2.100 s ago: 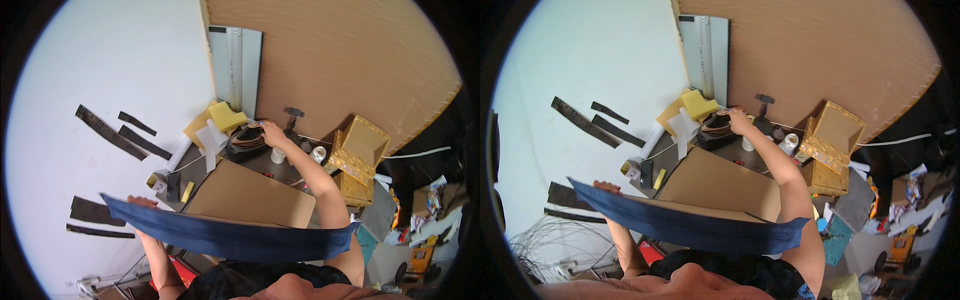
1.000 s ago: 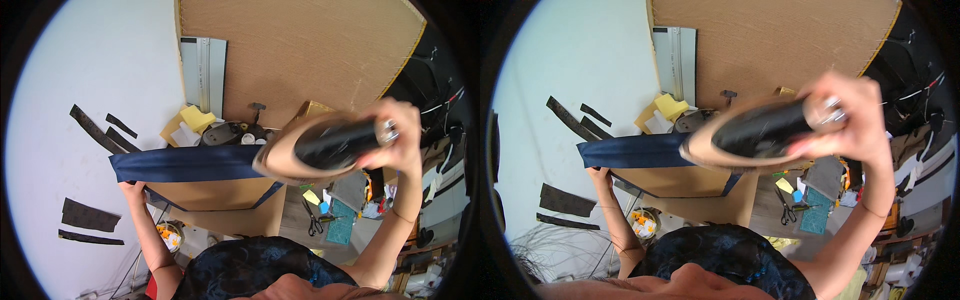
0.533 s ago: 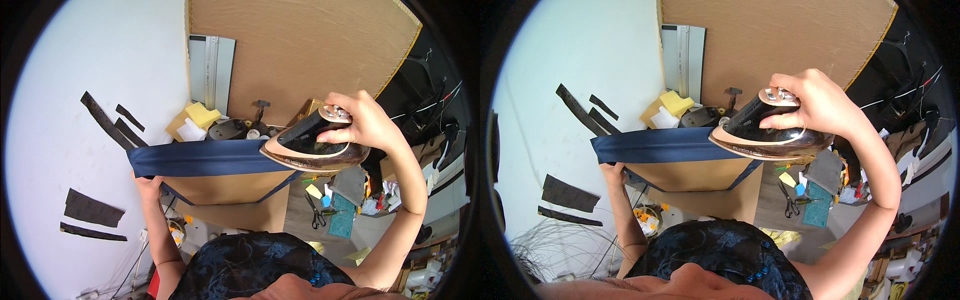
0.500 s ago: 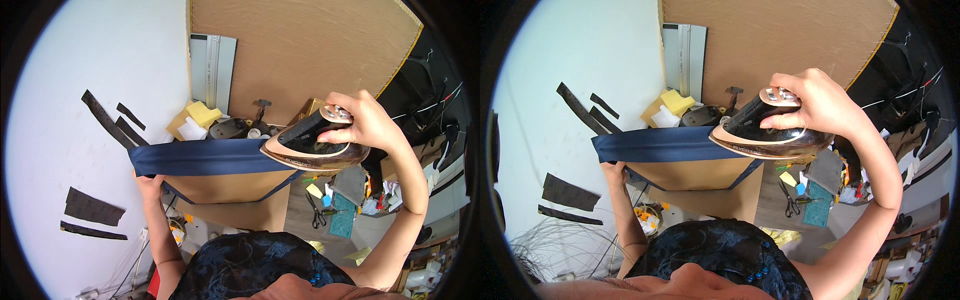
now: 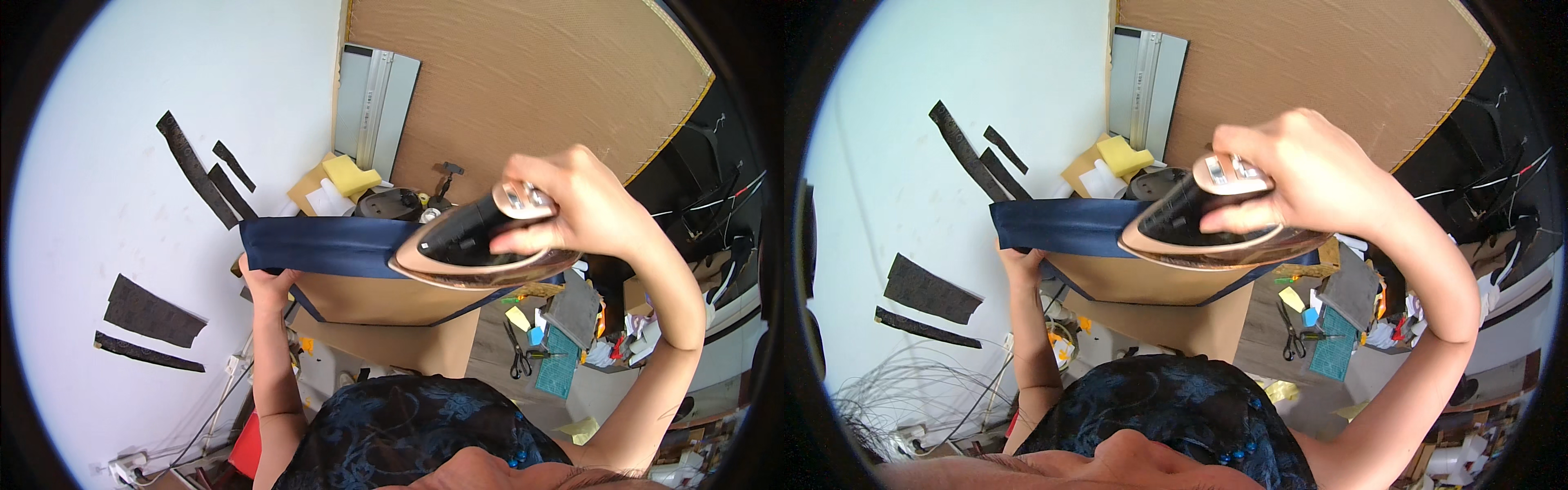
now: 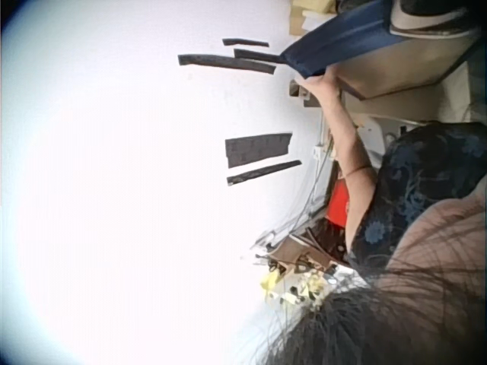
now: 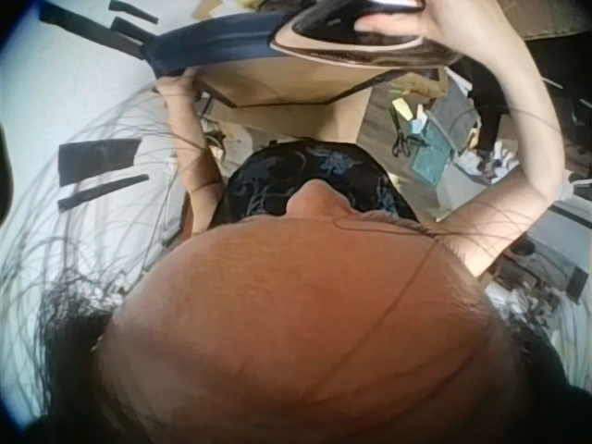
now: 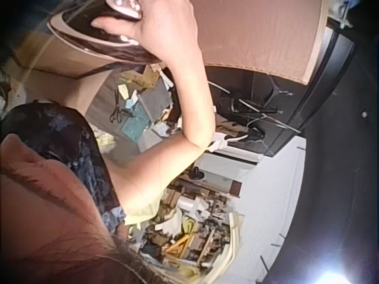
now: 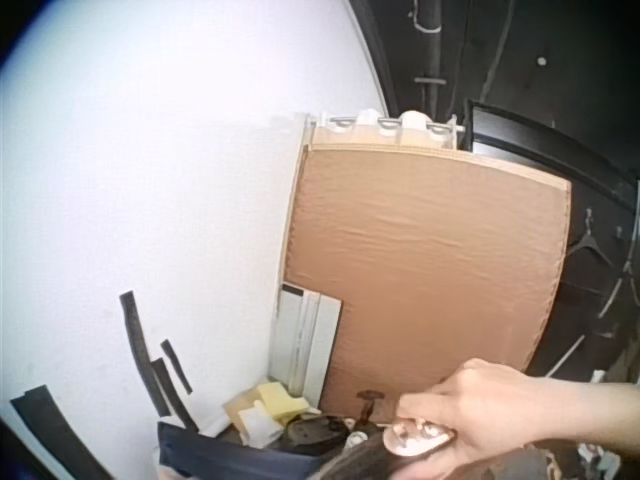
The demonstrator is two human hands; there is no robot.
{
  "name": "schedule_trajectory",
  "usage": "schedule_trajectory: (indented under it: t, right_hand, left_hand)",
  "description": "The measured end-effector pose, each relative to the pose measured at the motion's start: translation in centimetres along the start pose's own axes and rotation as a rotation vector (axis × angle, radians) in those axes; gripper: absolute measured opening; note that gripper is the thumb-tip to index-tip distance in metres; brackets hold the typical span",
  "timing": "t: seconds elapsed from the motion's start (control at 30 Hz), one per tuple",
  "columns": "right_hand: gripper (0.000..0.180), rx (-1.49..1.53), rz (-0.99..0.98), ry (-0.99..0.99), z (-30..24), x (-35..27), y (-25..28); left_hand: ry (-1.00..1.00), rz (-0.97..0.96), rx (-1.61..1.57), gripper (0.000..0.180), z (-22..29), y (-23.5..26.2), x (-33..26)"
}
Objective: The person wraps a dark blue fabric strip around the edge of a rectangular board, folds and presses the edges, uses an iron to press the seam, and trims excess fabric with scissors. The person repeats folding and trimming along the edges to finish the border.
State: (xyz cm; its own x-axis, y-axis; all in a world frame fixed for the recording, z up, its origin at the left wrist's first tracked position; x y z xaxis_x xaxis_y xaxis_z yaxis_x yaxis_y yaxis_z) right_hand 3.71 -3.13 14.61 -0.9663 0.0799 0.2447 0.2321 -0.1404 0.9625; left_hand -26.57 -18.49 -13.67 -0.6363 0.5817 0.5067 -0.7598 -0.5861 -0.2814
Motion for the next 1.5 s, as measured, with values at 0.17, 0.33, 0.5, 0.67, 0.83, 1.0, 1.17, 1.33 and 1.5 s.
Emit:
schedule_trajectory:
  t: [0.17, 0.33, 0.5, 0.67, 0.83, 1.0, 1.17, 1.33, 1.5]
  right_hand:
    - [0.051, -0.025, 0.066, 0.082, -1.8, 2.4, -0.7]
    - [0.049, -0.003, 0.006, -0.002, -2.3, 6.2, -1.1]
    - [0.049, 0.053, -0.026, 0.036, -3.9, 10.1, -1.9]
    - [0.054, 0.003, -0.021, 0.015, -5.8, 13.6, -2.7]
    - [0.057, -0.031, -0.004, 0.013, -7.1, 16.6, -3.5]
    - [0.051, 0.123, 0.01, -0.038, -6.5, 18.2, -4.8]
    - [0.044, 0.196, -0.065, -0.182, -5.7, 15.6, -2.7]
    - [0.049, 0.176, -0.096, 0.014, -7.6, 13.2, -1.9]
    - [0.05, 0.135, -0.096, -0.125, -7.0, 15.6, -3.2]
  left_hand:
    - [0.088, 0.032, -0.06, 0.037, -0.2, 0.2, 0.4]
    - [0.012, -0.054, -0.096, 0.044, -0.1, -0.1, 0.5]
    - [0.05, -0.049, -0.145, 0.049, 0.4, -0.4, 0.2]
    - [0.024, -0.107, -0.174, 0.053, 1.3, -0.6, 0.0]
    - [-0.018, -0.106, -0.152, 0.049, 1.7, -0.7, 0.2]
    - [-0.051, -0.111, -0.109, 0.043, 2.1, -0.3, -0.4]
    - [-0.051, -0.114, -0.151, 0.043, 2.1, -0.3, -0.6]
    - [-0.103, -0.113, -0.068, 0.046, 1.8, -0.3, -0.1]
    - [-0.081, -0.115, -0.101, 0.044, 1.5, -0.3, -0.2]
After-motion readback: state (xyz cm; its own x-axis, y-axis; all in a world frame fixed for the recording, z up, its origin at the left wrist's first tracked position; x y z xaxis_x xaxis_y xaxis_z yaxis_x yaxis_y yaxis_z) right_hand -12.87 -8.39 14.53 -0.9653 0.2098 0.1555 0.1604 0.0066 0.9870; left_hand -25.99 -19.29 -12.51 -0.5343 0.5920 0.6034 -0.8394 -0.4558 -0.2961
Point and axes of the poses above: each hand's wrist, its own x-axis towards the middle knuckle, its own y-axis out of the back of the hand, z = x × y, the point moved 1 cm from there along x, towards the middle knuckle, and after that the axes turned 4 degrees about -x, right-handed, at the moved point
